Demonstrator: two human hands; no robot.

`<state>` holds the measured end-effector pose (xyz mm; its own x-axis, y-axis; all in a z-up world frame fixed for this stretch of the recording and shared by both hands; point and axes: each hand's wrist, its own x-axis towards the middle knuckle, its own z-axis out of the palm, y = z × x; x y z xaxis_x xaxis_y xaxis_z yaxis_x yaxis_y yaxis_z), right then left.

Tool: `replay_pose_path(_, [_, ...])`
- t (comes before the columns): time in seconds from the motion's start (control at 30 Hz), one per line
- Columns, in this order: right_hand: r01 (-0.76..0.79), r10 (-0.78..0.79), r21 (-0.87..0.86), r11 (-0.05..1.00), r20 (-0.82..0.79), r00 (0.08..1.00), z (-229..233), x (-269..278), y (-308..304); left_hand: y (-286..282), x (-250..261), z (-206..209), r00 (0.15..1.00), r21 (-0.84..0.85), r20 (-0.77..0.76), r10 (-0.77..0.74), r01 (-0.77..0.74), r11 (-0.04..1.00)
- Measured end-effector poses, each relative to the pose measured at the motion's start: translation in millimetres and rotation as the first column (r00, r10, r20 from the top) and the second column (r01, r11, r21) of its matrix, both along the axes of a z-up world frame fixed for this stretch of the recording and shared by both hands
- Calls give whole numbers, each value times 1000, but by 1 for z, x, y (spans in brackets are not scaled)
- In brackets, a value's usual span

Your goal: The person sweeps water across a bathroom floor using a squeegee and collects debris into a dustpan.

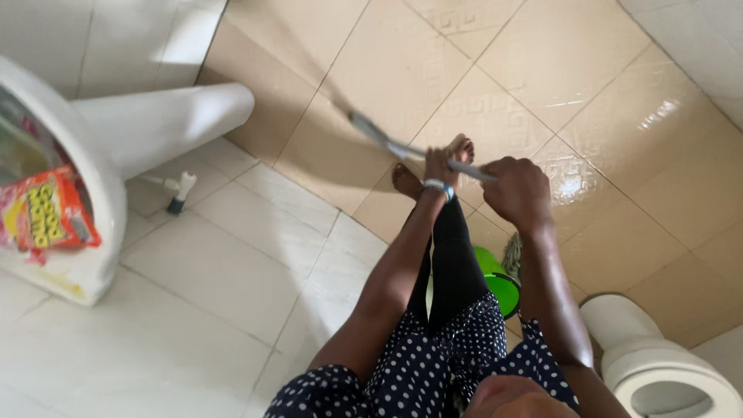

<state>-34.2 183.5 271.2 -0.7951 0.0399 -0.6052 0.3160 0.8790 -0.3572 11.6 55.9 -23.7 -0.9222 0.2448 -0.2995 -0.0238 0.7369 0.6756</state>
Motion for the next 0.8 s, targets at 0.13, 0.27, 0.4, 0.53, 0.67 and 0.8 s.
replay_pose_path(0.13, [24, -31, 114, 993, 56, 998, -6, 8, 15, 39, 6, 2, 989, 2, 148, 6, -6, 1000])
replay_pose_path(0.27, [43, -54, 232, 972, 38, 998, -2, 1, 36, 80, -35, -10, 947, -27, -155, -280, 280, 960])
replay_pose_path(0.4, [73, -44, 224, 972, -135, 990, 12, -6, 29, 95, -77, -16, 979, 107, 45, -201, 195, 975])
replay_pose_path(0.53, [97, -90, 132, 986, -59, 994, 25, -9, 11, 66, -72, -16, 975, 32, -170, -146, 154, 988])
replay_pose_path(0.67, [79, -79, -20, 997, 7, 997, 23, -9, -11, 6, -41, -15, 940, -127, -276, -201, 171, 977])
replay_pose_path(0.8, [62, -62, -3, 998, 4, 998, 6, -15, -30, -18, -32, -16, 994, -153, 108, 4, 13, 988])
